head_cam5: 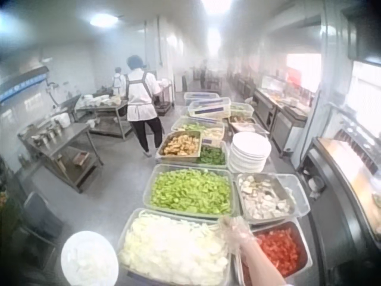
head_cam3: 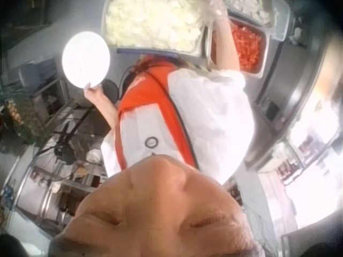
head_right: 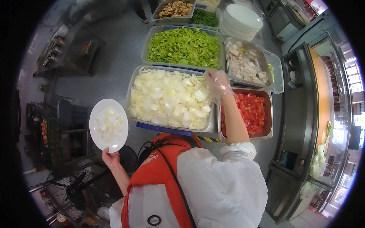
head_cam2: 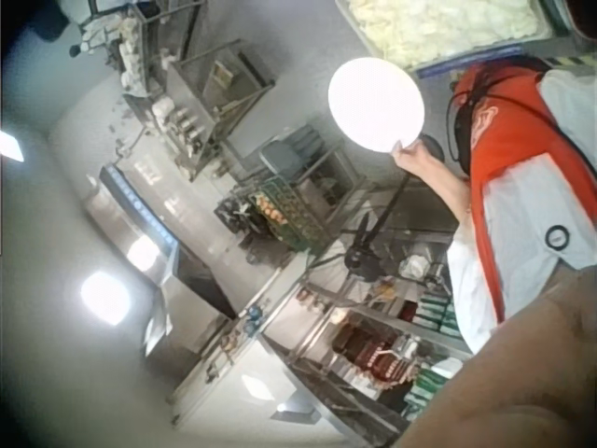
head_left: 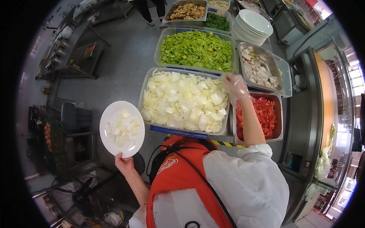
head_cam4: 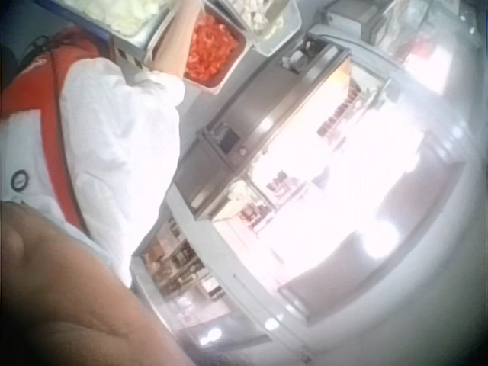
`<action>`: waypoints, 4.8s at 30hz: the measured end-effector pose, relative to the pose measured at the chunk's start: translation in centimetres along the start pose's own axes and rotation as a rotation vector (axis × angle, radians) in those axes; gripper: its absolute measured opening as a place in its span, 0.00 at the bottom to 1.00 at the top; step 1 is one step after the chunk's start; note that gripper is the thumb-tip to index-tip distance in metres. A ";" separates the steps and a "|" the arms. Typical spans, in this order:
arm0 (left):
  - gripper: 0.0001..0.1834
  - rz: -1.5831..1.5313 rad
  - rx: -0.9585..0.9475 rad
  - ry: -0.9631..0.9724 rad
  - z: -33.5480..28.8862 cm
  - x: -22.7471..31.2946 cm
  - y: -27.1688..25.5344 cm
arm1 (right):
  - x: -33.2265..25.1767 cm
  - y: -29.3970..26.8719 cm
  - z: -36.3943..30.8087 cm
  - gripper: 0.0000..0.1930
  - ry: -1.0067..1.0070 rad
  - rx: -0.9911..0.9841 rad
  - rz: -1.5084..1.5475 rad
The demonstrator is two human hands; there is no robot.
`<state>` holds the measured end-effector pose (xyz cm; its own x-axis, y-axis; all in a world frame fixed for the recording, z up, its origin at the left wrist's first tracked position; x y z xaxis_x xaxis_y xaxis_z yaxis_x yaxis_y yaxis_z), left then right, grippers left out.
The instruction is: The person assembles a plate of food by selecting various pre-cut ingredients from containers on a stainless steel prep table. They place sliced onions, green peppers, sausage, and other items onto a white plate, then set the completed plate on a counter.
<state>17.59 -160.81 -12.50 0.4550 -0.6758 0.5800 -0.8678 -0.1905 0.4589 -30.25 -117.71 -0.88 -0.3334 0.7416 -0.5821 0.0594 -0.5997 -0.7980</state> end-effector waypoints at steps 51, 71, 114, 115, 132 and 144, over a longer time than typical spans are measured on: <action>0.35 0.170 -0.280 -0.132 -0.4 -7.0 11.6 | -7.9 12.9 -3.8 0.27 -0.355 -0.186 -0.192; 0.35 0.390 -0.433 -0.348 -6.2 -19.4 16.7 | -11.2 7.2 -3.9 0.21 -0.076 -0.105 0.557; 0.38 0.295 -0.327 -0.274 -5.5 -21.3 21.1 | 4.5 8.9 19.0 0.45 0.032 -0.222 -0.435; 0.37 0.302 -0.327 -0.274 -5.4 -21.8 21.5 | 4.6 9.4 19.1 0.42 0.023 -0.203 -0.405; 0.35 0.277 -0.353 -0.343 -6.1 -31.7 30.8 | -6.3 4.3 15.6 0.20 -0.302 -0.111 0.174; 0.33 0.270 -0.335 -0.328 -5.9 -30.4 30.3 | -7.3 0.0 15.0 0.32 -0.239 -0.061 0.041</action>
<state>-21.41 -141.82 -12.23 0.0921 -0.8664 0.4908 -0.8094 0.2220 0.5437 -41.96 -127.61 5.72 -0.5423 0.6207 -0.5663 0.1320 -0.6027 -0.7870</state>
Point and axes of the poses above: each hand's wrist, its own z-axis towards the middle knuckle, its own y-axis out of the palm, x = y × z, the point moved 10 cm from there along z, towards the middle knuckle, and after that the axes turned 13 degrees about x, right-handed, at the moved point
